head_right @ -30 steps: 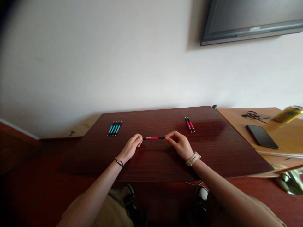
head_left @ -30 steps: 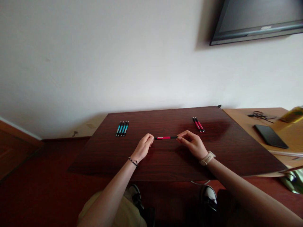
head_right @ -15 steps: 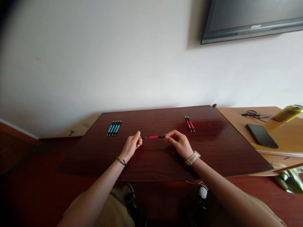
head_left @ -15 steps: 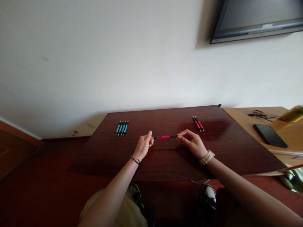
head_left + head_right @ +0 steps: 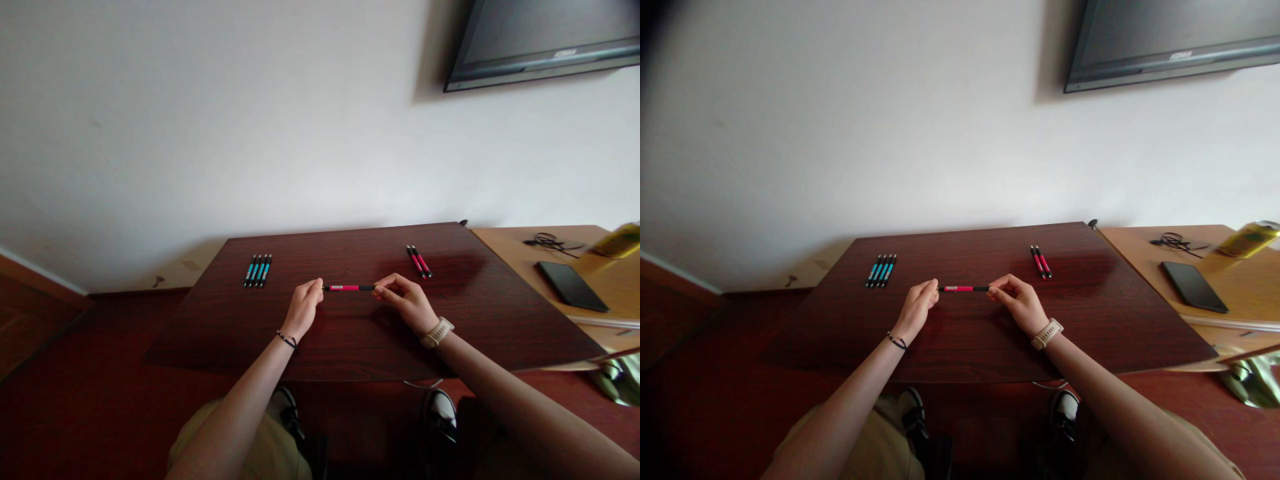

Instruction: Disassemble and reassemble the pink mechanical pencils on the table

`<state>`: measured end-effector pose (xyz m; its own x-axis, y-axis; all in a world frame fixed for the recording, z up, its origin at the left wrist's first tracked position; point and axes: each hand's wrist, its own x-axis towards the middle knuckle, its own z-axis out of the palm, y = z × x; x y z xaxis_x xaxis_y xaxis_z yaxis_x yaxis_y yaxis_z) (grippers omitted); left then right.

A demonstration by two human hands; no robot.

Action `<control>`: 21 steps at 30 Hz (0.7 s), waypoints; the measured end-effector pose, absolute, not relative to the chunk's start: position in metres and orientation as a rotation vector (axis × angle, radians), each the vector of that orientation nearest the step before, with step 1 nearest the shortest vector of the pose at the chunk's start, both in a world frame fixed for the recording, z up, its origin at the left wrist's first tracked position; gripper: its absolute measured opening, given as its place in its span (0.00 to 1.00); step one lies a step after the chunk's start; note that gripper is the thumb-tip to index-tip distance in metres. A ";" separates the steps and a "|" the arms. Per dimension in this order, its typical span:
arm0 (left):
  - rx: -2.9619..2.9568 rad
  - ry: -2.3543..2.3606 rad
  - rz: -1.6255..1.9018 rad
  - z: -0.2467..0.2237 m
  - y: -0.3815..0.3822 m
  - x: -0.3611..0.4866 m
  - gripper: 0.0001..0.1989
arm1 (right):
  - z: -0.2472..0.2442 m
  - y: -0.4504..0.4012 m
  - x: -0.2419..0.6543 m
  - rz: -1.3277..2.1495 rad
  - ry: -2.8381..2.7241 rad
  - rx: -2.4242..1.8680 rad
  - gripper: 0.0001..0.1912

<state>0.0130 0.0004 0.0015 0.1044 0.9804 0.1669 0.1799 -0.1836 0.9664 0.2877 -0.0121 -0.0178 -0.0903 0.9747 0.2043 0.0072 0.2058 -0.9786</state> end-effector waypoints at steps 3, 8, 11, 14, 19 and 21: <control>1.462 1.203 1.183 0.001 0.001 0.013 0.29 | -0.017 -0.013 0.288 1.127 -1.365 -1.017 0.20; 1.365 1.188 1.149 0.002 0.001 0.014 0.31 | -0.013 -0.014 0.287 1.105 -1.392 -1.033 0.20; 1.222 1.113 1.136 0.001 0.000 0.015 0.29 | -0.010 -0.016 0.285 1.081 -1.419 -1.042 0.21; 1.061 1.034 1.089 0.000 -0.001 0.014 0.26 | -0.008 -0.017 0.284 1.081 -1.433 -1.041 0.21; 0.851 0.995 0.928 0.003 0.000 0.009 0.23 | -0.004 -0.022 0.284 0.955 -1.540 -1.058 0.17; 0.770 0.975 0.847 0.004 -0.001 0.006 0.23 | -0.002 -0.025 0.284 0.838 -1.598 -1.074 0.16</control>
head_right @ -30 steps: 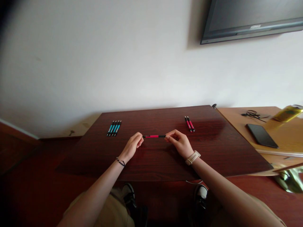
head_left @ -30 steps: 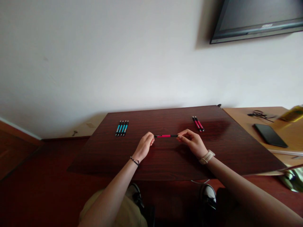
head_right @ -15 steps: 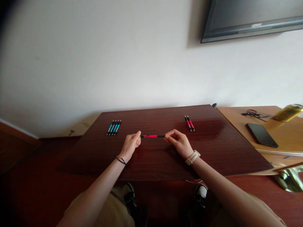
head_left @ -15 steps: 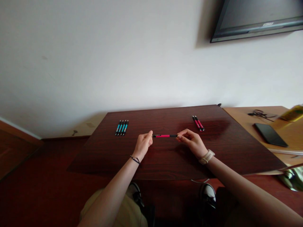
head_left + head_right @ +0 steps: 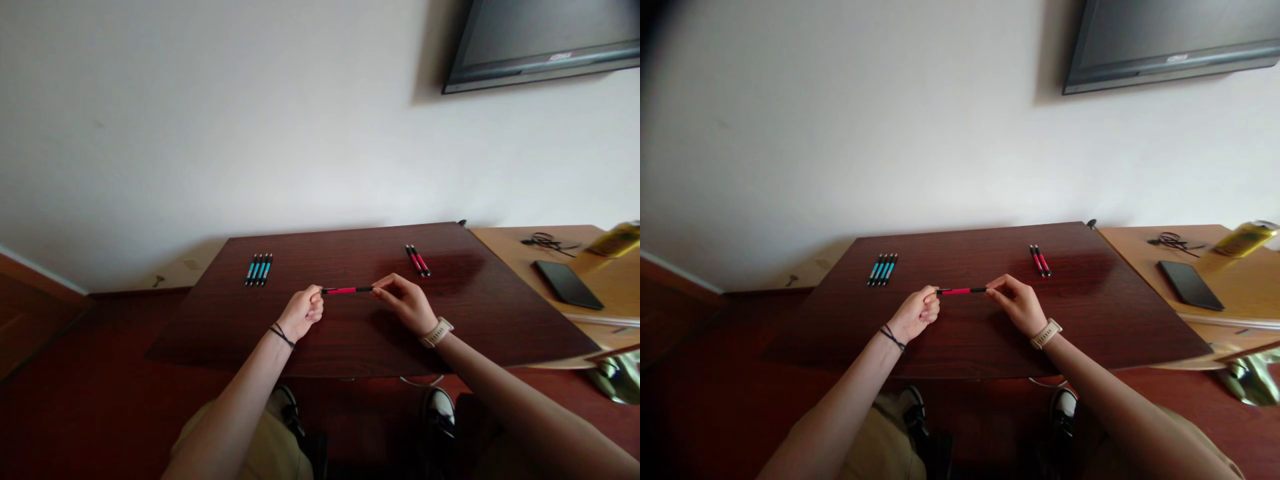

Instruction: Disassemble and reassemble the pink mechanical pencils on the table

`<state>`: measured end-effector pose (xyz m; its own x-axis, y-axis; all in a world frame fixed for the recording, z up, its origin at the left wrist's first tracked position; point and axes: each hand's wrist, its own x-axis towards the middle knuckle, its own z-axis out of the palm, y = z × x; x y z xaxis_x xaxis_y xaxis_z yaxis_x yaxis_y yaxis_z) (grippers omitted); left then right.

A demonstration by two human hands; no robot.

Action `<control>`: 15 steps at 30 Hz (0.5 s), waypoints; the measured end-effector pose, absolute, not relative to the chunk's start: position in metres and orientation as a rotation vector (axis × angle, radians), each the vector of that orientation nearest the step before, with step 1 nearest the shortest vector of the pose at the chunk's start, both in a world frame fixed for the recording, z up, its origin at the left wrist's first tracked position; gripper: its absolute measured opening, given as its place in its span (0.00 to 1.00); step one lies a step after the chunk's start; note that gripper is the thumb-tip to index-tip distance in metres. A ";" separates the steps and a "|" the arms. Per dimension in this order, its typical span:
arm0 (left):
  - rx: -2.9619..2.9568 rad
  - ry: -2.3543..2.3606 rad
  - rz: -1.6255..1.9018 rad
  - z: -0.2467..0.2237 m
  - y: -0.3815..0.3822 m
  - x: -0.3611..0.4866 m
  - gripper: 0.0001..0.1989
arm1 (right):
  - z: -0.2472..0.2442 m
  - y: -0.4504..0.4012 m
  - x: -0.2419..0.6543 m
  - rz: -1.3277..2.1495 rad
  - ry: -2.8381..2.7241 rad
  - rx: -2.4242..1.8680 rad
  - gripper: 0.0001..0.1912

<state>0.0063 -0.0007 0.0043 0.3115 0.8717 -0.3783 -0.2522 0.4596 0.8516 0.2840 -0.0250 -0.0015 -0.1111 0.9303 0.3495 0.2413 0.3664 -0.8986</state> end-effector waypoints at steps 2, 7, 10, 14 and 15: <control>0.750 0.973 0.820 0.005 -0.002 0.005 0.23 | 0.001 -0.028 0.283 0.757 -1.631 -1.080 0.15; 0.928 1.047 0.932 0.007 -0.010 0.005 0.23 | 0.002 -0.032 0.279 0.732 -1.605 -1.105 0.16; 1.044 1.120 0.967 0.010 -0.014 0.005 0.23 | 0.000 -0.033 0.278 0.779 -1.565 -1.098 0.16; 1.270 1.151 1.001 0.016 -0.019 0.005 0.18 | 0.000 -0.034 0.278 0.816 -1.528 -1.085 0.16; 1.301 1.147 1.008 0.017 -0.020 0.006 0.19 | 0.000 -0.034 0.278 0.821 -1.526 -1.082 0.17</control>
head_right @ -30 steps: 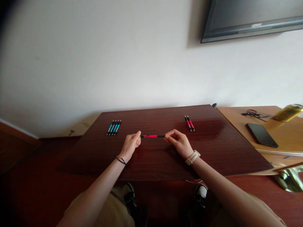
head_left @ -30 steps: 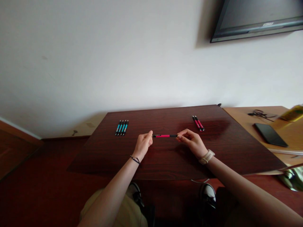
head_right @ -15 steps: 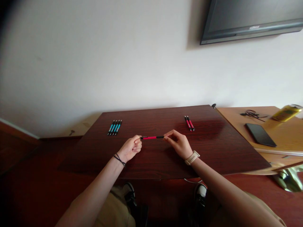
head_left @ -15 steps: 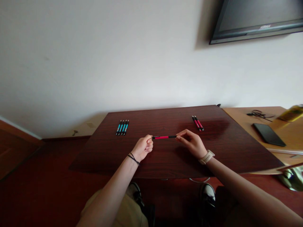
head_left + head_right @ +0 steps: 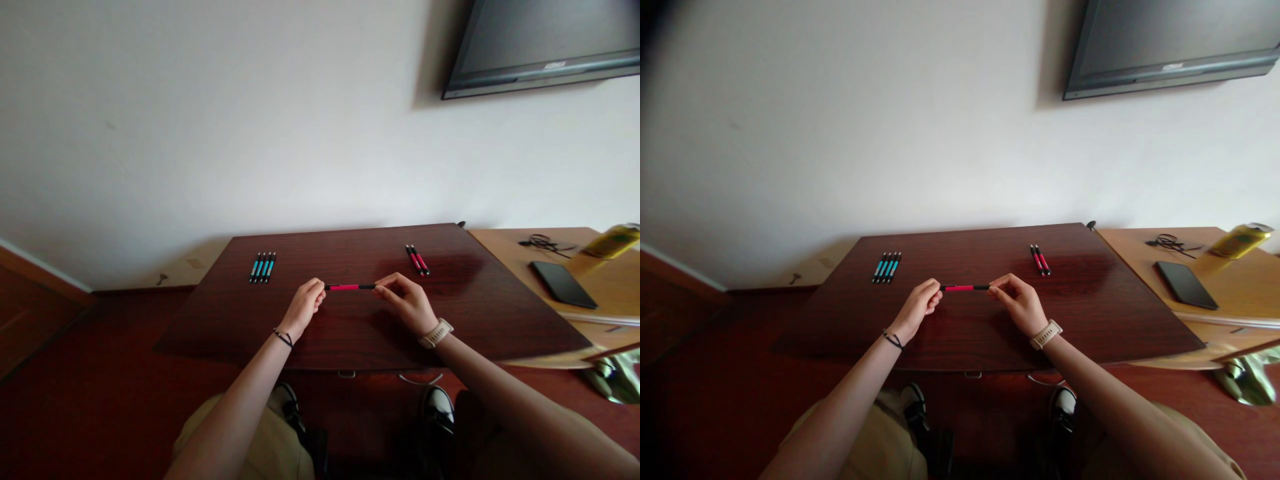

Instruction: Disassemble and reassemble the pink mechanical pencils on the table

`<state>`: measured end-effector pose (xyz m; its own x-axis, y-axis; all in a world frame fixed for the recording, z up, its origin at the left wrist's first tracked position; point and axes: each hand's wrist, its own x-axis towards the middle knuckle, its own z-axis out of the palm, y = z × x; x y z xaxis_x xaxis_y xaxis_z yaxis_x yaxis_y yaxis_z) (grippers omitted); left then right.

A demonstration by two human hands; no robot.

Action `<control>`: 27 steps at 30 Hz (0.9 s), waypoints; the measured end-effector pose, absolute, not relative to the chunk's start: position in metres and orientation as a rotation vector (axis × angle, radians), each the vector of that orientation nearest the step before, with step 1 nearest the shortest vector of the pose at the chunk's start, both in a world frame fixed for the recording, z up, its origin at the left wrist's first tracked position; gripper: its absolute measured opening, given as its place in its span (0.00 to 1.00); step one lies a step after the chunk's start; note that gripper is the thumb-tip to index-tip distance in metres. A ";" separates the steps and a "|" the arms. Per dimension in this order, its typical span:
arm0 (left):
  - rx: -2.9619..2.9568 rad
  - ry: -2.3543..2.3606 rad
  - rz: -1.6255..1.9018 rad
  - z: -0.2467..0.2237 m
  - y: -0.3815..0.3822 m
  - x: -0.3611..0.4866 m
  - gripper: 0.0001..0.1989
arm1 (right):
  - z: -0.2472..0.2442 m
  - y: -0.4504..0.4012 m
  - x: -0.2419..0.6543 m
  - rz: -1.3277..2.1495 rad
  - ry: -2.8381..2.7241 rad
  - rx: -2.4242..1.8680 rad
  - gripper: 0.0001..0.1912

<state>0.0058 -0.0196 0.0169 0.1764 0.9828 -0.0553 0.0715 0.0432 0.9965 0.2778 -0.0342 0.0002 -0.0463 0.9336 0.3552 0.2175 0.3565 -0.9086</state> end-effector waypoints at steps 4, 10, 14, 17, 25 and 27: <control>1.311 1.174 1.067 0.019 -0.019 0.007 0.21 | 0.003 -0.035 0.278 0.842 -1.509 -1.066 0.18; 1.206 1.281 1.178 0.021 -0.013 0.002 0.24 | 0.007 -0.030 0.288 0.845 -1.445 -1.053 0.18; 1.205 1.289 1.181 0.026 -0.015 0.001 0.24 | 0.011 -0.027 0.295 0.839 -1.405 -1.048 0.18; 1.187 1.283 1.191 0.028 -0.017 0.001 0.24 | 0.014 -0.028 0.299 0.834 -1.393 -1.032 0.19; 1.157 1.296 1.243 0.037 -0.018 -0.004 0.25 | 0.020 -0.035 0.309 0.826 -1.374 -1.027 0.17; 1.156 1.295 1.252 0.039 -0.020 -0.007 0.24 | 0.021 -0.035 0.312 0.828 -1.366 -1.032 0.17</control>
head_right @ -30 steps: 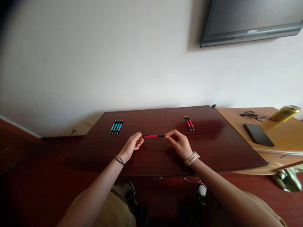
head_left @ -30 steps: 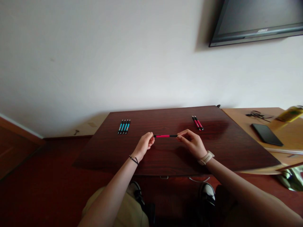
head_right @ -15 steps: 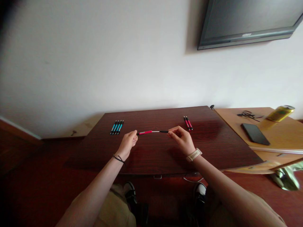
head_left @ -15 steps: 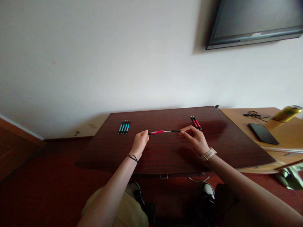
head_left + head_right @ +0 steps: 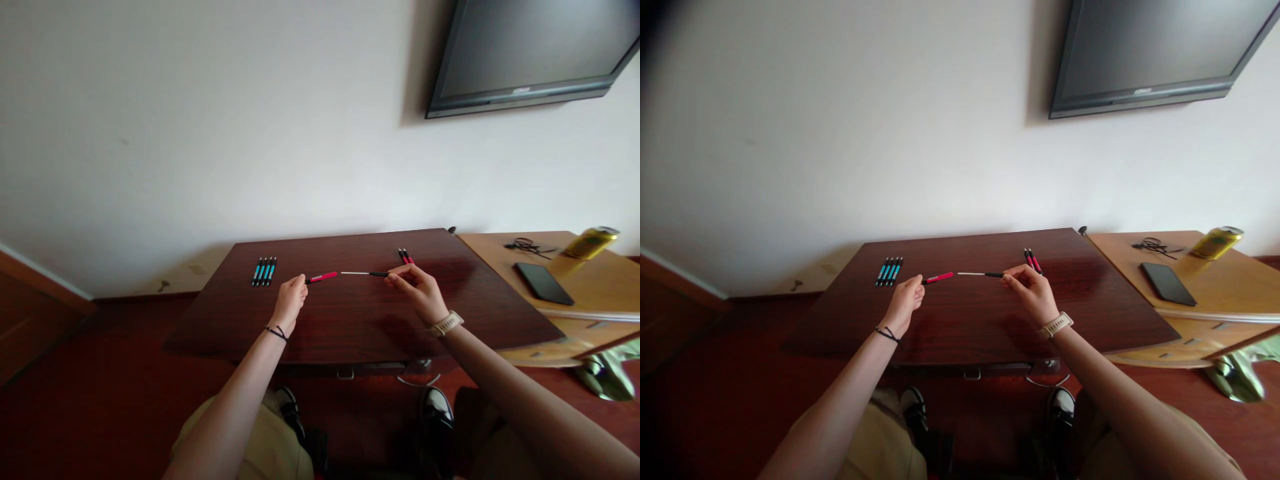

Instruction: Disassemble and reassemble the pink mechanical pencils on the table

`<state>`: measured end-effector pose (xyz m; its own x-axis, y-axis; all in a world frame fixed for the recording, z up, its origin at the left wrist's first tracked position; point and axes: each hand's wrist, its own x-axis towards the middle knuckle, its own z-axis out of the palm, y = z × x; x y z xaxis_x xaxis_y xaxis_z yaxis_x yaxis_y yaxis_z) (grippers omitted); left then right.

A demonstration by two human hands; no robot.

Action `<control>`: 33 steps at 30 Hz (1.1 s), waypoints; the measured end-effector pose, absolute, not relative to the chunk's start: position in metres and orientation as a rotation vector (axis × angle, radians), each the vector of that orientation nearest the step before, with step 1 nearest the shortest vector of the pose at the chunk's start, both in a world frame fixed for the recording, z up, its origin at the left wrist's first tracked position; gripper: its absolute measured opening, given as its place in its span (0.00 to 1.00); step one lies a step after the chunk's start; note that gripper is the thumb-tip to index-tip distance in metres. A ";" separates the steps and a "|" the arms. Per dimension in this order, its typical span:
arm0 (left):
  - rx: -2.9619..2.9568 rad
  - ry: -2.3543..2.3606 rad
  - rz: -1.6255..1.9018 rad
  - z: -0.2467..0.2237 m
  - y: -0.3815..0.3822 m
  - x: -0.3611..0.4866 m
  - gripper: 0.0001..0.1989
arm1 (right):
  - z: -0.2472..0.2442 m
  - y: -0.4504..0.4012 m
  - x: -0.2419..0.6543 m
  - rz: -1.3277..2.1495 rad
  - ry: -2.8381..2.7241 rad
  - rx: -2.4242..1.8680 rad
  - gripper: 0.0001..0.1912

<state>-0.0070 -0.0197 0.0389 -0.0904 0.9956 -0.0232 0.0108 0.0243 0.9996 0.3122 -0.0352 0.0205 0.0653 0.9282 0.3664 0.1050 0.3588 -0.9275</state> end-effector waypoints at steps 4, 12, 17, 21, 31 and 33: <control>1.155 1.313 1.264 0.040 -0.022 -0.012 0.24 | 0.021 -0.035 0.319 0.810 -1.349 -1.050 0.18; 1.159 1.325 1.259 0.040 -0.026 -0.018 0.25 | 0.004 -0.023 0.338 0.772 -1.349 -1.181 0.19; 1.166 1.319 1.263 0.042 -0.029 -0.021 0.25 | -0.018 -0.010 0.350 0.746 -1.394 -1.302 0.19; 1.177 1.307 1.272 0.044 -0.033 -0.025 0.25 | -0.031 -0.010 0.351 0.859 -1.424 -1.332 0.19; 1.221 1.290 1.189 0.031 -0.045 -0.022 0.26 | -0.033 -0.024 0.329 1.002 -1.521 -1.323 0.19; 1.267 1.268 1.154 0.028 -0.046 -0.016 0.25 | -0.029 -0.024 0.325 1.042 -1.518 -1.300 0.19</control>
<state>-0.0156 -0.0462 0.0278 0.0088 0.9999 -0.0103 0.0834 0.0096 0.9965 0.3246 -0.0245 -0.0286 -0.0886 0.9922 0.0874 0.2752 0.1087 -0.9552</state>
